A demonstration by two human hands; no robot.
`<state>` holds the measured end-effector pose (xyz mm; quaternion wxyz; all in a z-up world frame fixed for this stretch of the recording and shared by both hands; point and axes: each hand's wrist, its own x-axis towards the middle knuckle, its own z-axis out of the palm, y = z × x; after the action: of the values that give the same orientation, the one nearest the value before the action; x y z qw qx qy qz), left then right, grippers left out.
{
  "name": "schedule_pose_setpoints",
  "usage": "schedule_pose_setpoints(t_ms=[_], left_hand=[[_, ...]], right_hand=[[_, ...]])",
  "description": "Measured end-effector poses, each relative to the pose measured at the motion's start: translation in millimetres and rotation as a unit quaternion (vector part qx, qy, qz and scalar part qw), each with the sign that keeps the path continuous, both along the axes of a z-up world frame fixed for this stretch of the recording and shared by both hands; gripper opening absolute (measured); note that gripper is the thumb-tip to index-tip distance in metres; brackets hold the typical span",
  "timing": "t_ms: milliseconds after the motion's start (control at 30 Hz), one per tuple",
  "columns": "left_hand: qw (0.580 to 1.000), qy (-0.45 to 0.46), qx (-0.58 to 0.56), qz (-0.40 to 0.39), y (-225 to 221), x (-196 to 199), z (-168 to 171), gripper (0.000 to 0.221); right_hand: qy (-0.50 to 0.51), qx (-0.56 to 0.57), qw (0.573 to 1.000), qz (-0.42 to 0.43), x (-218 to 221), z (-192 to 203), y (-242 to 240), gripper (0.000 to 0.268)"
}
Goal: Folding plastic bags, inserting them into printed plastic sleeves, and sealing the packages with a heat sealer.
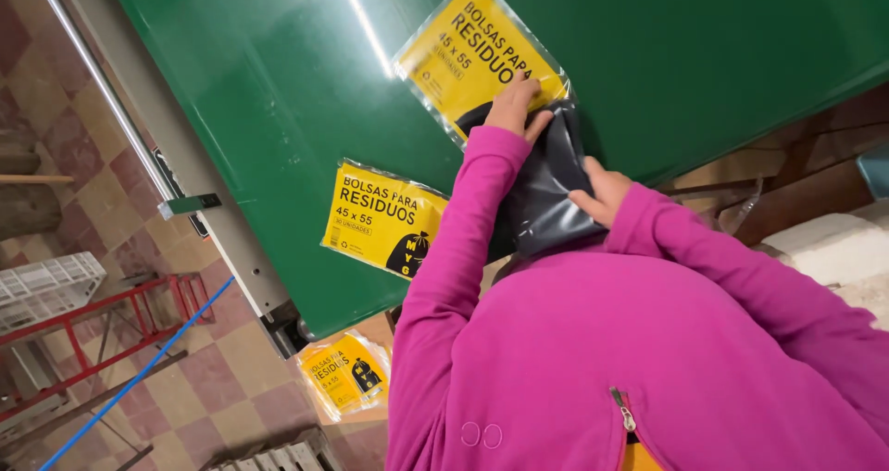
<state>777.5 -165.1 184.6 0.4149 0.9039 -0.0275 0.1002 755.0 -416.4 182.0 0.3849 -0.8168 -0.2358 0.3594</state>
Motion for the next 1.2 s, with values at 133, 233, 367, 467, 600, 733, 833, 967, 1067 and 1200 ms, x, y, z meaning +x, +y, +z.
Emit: schedule_pose_setpoints(t_ms=[133, 233, 367, 467, 600, 733, 833, 967, 1067, 1200], left_hand=[[0.996, 0.084, 0.011, 0.036, -11, -8, -14, 0.021], [1.000, -0.028, 0.010, 0.001, -13, -26, 13, 0.022], [0.984, -0.039, 0.136, 0.104, -11, -75, 87, 0.031], [0.945, 0.117, 0.139, 0.273, 8, -99, 67, 0.035], [0.903, 0.260, 0.002, 0.342, 26, -111, 21, 0.029], [0.921, 0.210, -0.065, 0.322, 31, -115, -12, 0.023], [0.924, 0.219, -0.066, 0.308, 19, -122, 0, 0.018], [0.929, 0.261, -0.096, 0.243, -19, -169, 24, 0.015], [0.932, 0.279, -0.128, 0.194, -45, -200, 9, 0.013], [0.904, 0.152, -0.376, 0.133, -52, -224, -25, 0.013]], right_hand=[[-0.050, -0.072, 0.995, 0.052, 1, -18, 15, 0.065], [-0.080, -0.095, 0.991, 0.053, 14, -16, 18, 0.070], [-0.082, -0.011, 0.995, -0.047, 47, -2, 20, 0.059], [-0.089, -0.018, 0.991, -0.096, 76, 31, 41, 0.046], [-0.147, -0.091, 0.983, -0.054, 105, 37, 71, 0.027], [-0.131, -0.116, 0.984, -0.024, 112, 36, 69, 0.023], [-0.076, -0.129, 0.989, -0.012, 105, 44, 48, 0.024], [-0.071, -0.132, 0.987, 0.065, 72, 25, -14, 0.027], [0.015, -0.104, 0.993, 0.057, 55, -4, -62, 0.023], [0.262, -0.007, 0.960, -0.095, 68, -2, -75, 0.013]])
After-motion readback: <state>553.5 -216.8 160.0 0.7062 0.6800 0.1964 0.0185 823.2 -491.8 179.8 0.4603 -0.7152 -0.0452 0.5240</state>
